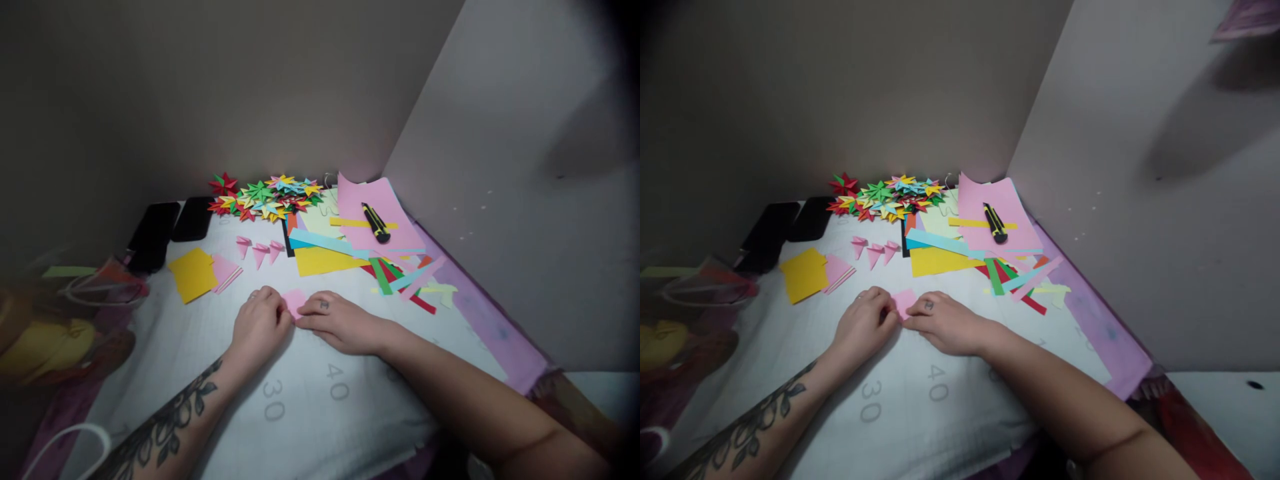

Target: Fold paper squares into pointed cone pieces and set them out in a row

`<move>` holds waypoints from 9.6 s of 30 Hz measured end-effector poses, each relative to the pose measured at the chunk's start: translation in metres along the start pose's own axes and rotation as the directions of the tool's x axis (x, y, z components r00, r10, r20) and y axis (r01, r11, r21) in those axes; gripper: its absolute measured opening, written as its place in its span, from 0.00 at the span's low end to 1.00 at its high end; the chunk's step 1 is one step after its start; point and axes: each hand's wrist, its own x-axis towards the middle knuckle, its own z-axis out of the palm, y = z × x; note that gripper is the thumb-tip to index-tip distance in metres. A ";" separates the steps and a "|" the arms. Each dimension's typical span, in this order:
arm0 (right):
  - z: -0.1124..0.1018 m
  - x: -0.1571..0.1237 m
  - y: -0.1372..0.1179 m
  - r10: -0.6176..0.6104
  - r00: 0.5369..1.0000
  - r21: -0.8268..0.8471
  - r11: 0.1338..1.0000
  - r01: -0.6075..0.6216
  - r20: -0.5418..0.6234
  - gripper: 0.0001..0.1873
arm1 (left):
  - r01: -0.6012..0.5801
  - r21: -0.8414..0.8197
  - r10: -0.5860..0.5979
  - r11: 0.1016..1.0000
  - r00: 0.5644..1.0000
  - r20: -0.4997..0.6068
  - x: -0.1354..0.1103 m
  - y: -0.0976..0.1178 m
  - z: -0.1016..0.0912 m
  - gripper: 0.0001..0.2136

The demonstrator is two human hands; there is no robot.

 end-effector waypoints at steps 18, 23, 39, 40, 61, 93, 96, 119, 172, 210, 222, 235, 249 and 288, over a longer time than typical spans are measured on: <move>-0.002 -0.002 -0.002 0.054 0.997 0.009 0.998 -0.055 0.063 0.19 | -0.011 -0.056 0.015 0.998 0.998 0.064 0.000 -0.001 -0.004 0.07; -0.003 -0.002 -0.003 0.062 0.997 0.039 0.997 -0.064 0.053 0.18 | 0.002 -0.042 0.000 0.999 0.999 0.048 0.000 0.000 -0.004 0.06; -0.002 -0.001 0.000 0.097 0.995 0.116 0.989 -0.095 -0.013 0.17 | 0.020 -0.006 -0.019 1.000 0.998 0.052 -0.001 0.002 -0.004 0.06; -0.002 -0.001 0.000 0.096 0.995 0.108 0.990 -0.093 -0.023 0.17 | 0.019 -0.006 -0.019 1.000 0.998 0.054 -0.001 0.002 -0.004 0.07; 0.006 0.022 0.008 0.299 0.944 0.176 0.946 -0.273 -0.139 0.05 | -0.148 -0.198 0.164 0.969 0.984 0.067 -0.003 -0.010 -0.008 0.08; 0.020 0.032 -0.005 0.501 0.843 0.065 0.864 -0.499 -0.197 0.06 | -0.017 -0.079 0.023 0.997 0.997 0.078 0.004 0.001 -0.006 0.08; 0.020 0.032 -0.005 0.499 0.844 0.058 0.865 -0.498 -0.196 0.06 | -0.007 -0.088 0.014 0.996 0.996 0.089 0.006 0.001 -0.007 0.08; 0.020 0.031 -0.005 0.498 0.842 0.073 0.866 -0.494 -0.210 0.04 | -0.025 -0.101 0.029 0.995 0.999 0.036 0.004 -0.002 -0.002 0.04; 0.023 0.006 0.002 -0.001 0.980 -0.058 0.998 -0.011 -0.197 0.12 | 0.028 -0.176 -0.019 0.984 0.998 0.053 0.013 -0.003 0.005 0.03; 0.006 -0.003 -0.005 0.302 0.945 -0.233 0.917 -0.323 -0.124 0.16 | -0.007 -0.177 0.013 0.984 0.999 0.033 0.012 -0.004 0.004 0.01; 0.013 0.001 -0.008 -0.017 0.972 -0.077 0.997 -0.001 -0.236 0.17 | -0.030 -0.175 0.034 0.984 0.999 0.018 0.010 -0.005 0.003 0.02; 0.022 0.008 -0.016 0.065 0.997 -0.239 0.968 -0.072 -0.036 0.21 | -0.070 -0.268 0.098 0.961 0.991 0.093 0.016 -0.021 -0.005 0.05; 0.022 0.020 -0.013 0.147 0.982 0.031 0.989 -0.145 -0.117 0.25 | 0.022 -0.528 -0.079 0.849 0.993 -0.085 0.013 -0.030 -0.002 0.08; -0.005 -0.002 -0.002 0.045 0.898 0.182 0.982 0.040 -0.438 0.12 | -0.249 -0.458 0.171 0.854 0.964 -0.204 -0.001 -0.018 -0.002 0.07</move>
